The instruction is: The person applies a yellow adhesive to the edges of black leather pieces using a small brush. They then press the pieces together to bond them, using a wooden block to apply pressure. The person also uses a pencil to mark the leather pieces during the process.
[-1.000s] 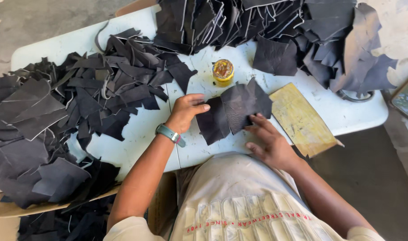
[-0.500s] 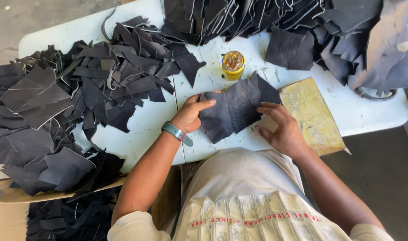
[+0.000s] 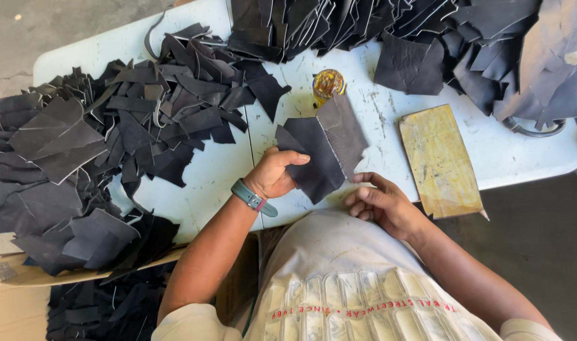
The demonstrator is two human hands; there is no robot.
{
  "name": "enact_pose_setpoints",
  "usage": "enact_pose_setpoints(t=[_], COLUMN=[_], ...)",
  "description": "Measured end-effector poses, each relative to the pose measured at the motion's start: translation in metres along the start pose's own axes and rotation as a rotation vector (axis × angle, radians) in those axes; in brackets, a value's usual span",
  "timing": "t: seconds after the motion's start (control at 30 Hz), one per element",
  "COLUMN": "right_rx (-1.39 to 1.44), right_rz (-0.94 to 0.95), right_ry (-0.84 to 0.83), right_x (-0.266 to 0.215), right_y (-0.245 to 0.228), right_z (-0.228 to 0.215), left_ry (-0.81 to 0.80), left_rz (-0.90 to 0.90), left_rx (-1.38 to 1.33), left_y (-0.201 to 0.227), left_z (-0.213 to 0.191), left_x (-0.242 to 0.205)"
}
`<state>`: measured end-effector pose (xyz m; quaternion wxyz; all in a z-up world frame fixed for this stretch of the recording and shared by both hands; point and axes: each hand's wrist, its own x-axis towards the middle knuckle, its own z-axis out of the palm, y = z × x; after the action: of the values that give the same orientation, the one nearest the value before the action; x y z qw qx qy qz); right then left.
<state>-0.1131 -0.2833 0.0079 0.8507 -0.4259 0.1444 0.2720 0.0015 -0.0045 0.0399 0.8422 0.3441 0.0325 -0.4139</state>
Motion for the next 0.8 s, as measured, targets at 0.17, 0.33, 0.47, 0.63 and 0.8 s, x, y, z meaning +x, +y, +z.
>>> enact_pose_setpoints(t=[0.17, 0.33, 0.47, 0.63, 0.8], right_rx=[0.487, 0.396, 0.228, 0.187, 0.229], right_rz=[-0.038, -0.381, -0.757, -0.810, -0.587], right_ry=[-0.372, -0.239, -0.110, -0.107, -0.125], right_x=[0.011, 0.017, 0.018, 0.013, 0.016], right_y=[-0.013, -0.036, -0.071, -0.084, -0.094], right_z=[0.026, 0.048, 0.067, 0.079, 0.075], left_ry=[-0.175, -0.347, -0.607, -0.162, 0.025], left_rz=[-0.012, 0.029, 0.192, 0.519, 0.665], left_rx=[0.023, -0.089, -0.152, 0.366, 0.652], left_y=[0.024, 0.045, 0.032, 0.008, 0.006], left_z=[0.019, 0.053, 0.092, 0.110, 0.113], left_x=[-0.012, -0.022, -0.016, 0.000, 0.000])
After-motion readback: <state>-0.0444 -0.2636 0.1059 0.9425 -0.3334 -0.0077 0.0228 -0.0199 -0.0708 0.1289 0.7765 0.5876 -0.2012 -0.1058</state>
